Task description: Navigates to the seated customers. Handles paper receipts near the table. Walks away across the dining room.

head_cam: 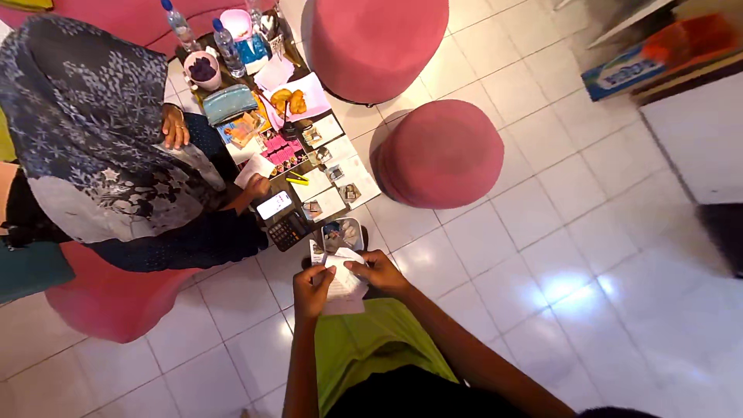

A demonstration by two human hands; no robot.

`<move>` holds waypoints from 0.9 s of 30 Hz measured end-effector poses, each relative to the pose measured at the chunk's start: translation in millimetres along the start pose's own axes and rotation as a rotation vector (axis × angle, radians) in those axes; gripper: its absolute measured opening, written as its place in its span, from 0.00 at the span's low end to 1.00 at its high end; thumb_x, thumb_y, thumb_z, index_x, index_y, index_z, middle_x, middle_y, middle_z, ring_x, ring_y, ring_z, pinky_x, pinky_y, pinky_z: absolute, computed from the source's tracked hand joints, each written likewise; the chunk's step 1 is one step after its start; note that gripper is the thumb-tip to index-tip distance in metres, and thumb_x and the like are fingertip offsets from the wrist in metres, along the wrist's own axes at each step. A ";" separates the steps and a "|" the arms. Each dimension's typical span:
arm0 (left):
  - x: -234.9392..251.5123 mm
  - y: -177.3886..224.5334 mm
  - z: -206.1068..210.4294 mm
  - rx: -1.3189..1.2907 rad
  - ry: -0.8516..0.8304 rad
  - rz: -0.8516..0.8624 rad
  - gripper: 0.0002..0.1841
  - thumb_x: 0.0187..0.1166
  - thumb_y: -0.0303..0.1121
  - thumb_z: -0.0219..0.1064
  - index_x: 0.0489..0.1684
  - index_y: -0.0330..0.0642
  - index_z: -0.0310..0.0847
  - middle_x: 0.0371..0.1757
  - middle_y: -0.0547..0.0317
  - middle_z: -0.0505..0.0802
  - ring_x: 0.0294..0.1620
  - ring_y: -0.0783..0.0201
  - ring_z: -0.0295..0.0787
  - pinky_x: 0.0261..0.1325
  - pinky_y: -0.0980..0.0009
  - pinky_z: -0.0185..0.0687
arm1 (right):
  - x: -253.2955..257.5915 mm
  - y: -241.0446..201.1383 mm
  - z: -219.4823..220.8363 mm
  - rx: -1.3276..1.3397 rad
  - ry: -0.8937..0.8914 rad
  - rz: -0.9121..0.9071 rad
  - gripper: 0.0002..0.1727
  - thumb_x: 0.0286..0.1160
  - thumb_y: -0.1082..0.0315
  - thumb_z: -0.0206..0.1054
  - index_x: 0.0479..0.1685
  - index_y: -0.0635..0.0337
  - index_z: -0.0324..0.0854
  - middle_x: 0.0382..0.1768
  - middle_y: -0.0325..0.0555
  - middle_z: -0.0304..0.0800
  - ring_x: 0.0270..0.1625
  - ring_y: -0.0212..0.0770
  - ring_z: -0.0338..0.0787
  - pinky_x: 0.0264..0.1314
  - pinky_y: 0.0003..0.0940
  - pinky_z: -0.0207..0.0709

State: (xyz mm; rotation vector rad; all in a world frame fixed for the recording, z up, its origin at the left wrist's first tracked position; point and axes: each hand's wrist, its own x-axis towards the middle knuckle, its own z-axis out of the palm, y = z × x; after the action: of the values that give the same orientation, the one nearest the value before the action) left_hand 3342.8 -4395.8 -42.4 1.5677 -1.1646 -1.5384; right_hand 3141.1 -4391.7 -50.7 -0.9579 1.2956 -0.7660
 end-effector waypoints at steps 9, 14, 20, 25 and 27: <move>17.9 18.2 -4.5 0.142 0.022 -0.118 0.13 0.80 0.37 0.68 0.32 0.35 0.91 0.26 0.63 0.90 0.28 0.76 0.83 0.39 0.73 0.81 | 20.1 -6.6 -13.9 -0.025 -0.107 -0.074 0.16 0.82 0.62 0.67 0.30 0.66 0.89 0.36 0.40 0.92 0.41 0.24 0.87 0.50 0.24 0.81; 22.1 20.1 -0.1 0.040 0.035 -0.158 0.10 0.79 0.32 0.69 0.33 0.34 0.91 0.24 0.67 0.88 0.25 0.81 0.79 0.34 0.79 0.76 | 26.2 -11.5 -25.1 -0.024 -0.145 -0.041 0.16 0.82 0.62 0.66 0.31 0.65 0.89 0.38 0.40 0.93 0.44 0.23 0.87 0.52 0.24 0.81; 22.2 20.8 2.8 -0.081 0.026 -0.155 0.09 0.78 0.31 0.68 0.33 0.34 0.91 0.25 0.66 0.91 0.27 0.80 0.83 0.37 0.79 0.79 | 26.0 -15.0 -28.9 0.039 -0.109 0.008 0.15 0.83 0.65 0.63 0.31 0.64 0.89 0.34 0.36 0.92 0.39 0.21 0.87 0.48 0.24 0.82; 18.5 24.5 0.1 -0.088 0.022 -0.165 0.09 0.78 0.29 0.67 0.32 0.35 0.91 0.25 0.66 0.91 0.28 0.79 0.84 0.37 0.78 0.80 | 25.9 -17.3 -30.8 0.079 -0.038 0.059 0.18 0.83 0.64 0.61 0.22 0.57 0.85 0.21 0.29 0.85 0.27 0.21 0.83 0.37 0.24 0.79; 16.1 22.8 -2.9 -0.035 0.016 -0.128 0.09 0.77 0.29 0.67 0.31 0.35 0.91 0.24 0.66 0.90 0.26 0.80 0.82 0.34 0.79 0.79 | 25.1 -15.9 -29.2 0.150 0.028 0.128 0.19 0.83 0.62 0.61 0.19 0.55 0.83 0.19 0.29 0.83 0.25 0.24 0.81 0.35 0.26 0.78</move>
State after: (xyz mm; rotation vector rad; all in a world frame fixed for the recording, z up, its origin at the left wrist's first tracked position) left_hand 3340.9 -4419.8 -28.2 1.6558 -1.0401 -1.6167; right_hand 3116.5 -4425.1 -47.5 -0.7397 1.2911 -0.7680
